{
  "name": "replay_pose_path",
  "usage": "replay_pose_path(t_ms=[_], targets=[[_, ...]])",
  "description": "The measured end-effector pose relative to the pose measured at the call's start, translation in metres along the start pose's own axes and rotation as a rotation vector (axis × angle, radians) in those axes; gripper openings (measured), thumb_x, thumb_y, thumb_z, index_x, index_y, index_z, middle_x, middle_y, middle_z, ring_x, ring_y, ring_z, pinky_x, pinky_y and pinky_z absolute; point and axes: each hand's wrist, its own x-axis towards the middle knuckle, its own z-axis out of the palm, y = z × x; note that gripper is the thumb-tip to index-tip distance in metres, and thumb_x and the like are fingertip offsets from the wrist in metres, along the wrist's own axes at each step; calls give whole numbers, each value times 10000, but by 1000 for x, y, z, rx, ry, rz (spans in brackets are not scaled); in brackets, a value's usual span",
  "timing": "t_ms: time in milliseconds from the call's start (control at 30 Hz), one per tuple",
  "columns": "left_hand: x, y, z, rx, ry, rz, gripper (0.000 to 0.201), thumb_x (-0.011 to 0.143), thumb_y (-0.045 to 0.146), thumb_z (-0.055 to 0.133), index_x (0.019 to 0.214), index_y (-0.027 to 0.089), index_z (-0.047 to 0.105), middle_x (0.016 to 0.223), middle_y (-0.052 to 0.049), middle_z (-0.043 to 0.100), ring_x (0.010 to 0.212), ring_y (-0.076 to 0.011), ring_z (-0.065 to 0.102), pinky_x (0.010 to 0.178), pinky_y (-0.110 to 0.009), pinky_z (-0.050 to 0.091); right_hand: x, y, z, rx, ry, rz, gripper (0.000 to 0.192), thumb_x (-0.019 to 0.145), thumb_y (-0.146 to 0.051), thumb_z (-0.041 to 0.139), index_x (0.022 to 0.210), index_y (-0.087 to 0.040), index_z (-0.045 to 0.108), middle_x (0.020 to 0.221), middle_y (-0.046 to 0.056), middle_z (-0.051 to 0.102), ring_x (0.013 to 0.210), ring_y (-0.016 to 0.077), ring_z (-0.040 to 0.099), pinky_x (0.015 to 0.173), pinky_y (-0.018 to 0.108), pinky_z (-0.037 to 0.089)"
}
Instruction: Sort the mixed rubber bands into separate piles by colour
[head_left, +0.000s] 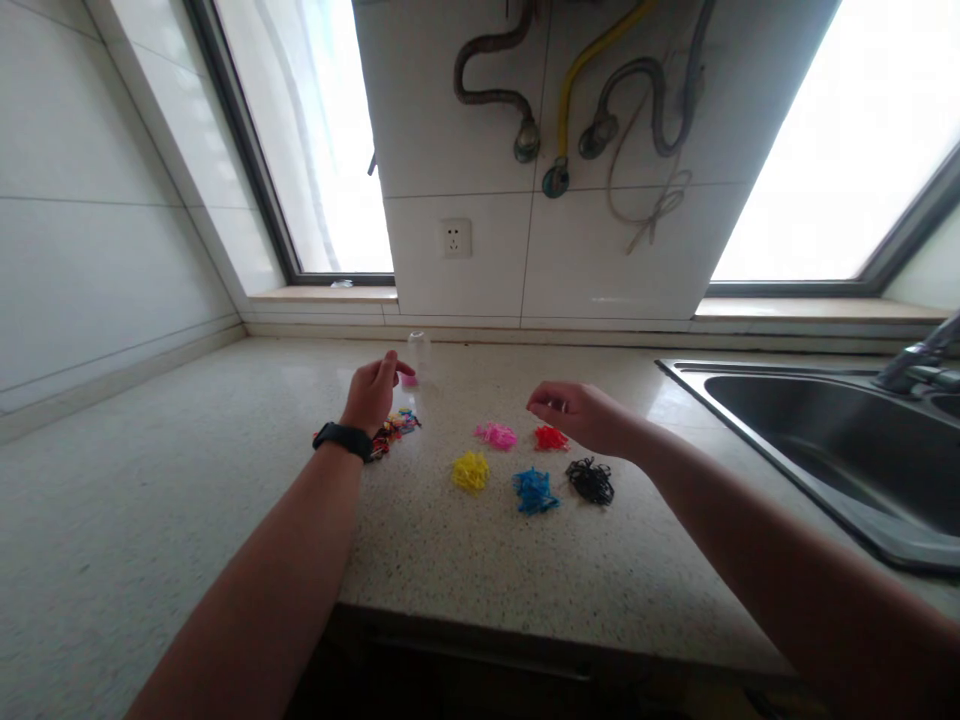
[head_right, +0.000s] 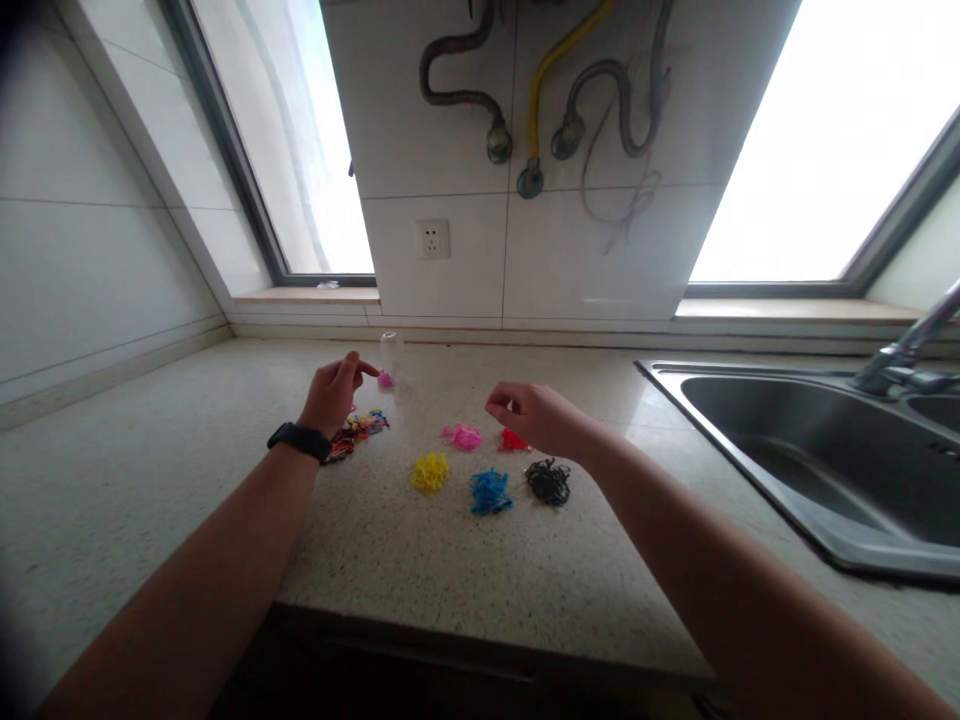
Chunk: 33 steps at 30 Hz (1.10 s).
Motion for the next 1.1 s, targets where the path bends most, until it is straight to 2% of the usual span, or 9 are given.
replay_pose_path(t_ms=[100, 200, 367, 500, 800, 933, 1100], targets=[[1, -4, -1, -28, 43, -3, 593, 964, 531, 353, 745, 140, 740, 533, 21, 376, 512, -125, 367, 523, -274, 284, 25, -22, 11, -75, -64, -117, 188, 890, -298, 544, 926, -191, 695, 822, 38, 696, 708, 144, 573, 657, 263, 370], [2, -6, -1, -39, 63, -7, 597, 966, 527, 350, 725, 142, 737, 528, 19, 376, 520, -128, 380, 526, -274, 289, 52, -40, 28, -136, -121, -163, 191, 881, -273, 555, 956, -181, 704, 879, 51, 723, 737, 148, 597, 657, 252, 369], [2, -7, -2, -58, 78, -14, 598, 963, 538, 351, 722, 145, 732, 530, 15, 390, 520, -130, 391, 521, -271, 299, 92, -63, 62, -279, -205, -170, 246, 885, -328, 552, 1015, -208, 723, 965, 52, 746, 830, 183, 643, 689, 256, 387], [4, -8, -3, -18, 89, -36, 622, 961, 553, 330, 727, 143, 734, 533, 4, 427, 548, -138, 436, 538, -270, 322, 112, -77, 88, -369, -268, -192, 277, 883, -325, 531, 1056, -229, 724, 1030, 68, 743, 905, 217, 658, 712, 272, 414], [5, -8, -2, 42, 90, -39, 663, 972, 561, 298, 708, 138, 735, 529, -15, 471, 559, -145, 477, 539, -270, 340, 136, -85, 121, -411, -322, -166, 300, 876, -397, 575, 1074, -236, 733, 1054, 100, 742, 952, 252, 676, 735, 300, 462], [5, -7, -2, 67, 81, -29, 677, 971, 576, 289, 715, 137, 737, 542, -22, 510, 577, -148, 508, 555, -267, 359, 137, -88, 128, -440, -306, -175, 288, 881, -380, 581, 1063, -221, 737, 1059, 119, 737, 963, 274, 683, 753, 324, 475], [4, -8, -2, 67, 89, -1, 668, 968, 568, 294, 696, 148, 738, 534, -19, 511, 561, -146, 509, 536, -268, 350, 134, -90, 128, -464, -269, -158, 254, 886, -359, 571, 1034, -234, 735, 1059, 107, 739, 961, 250, 684, 751, 306, 479]])
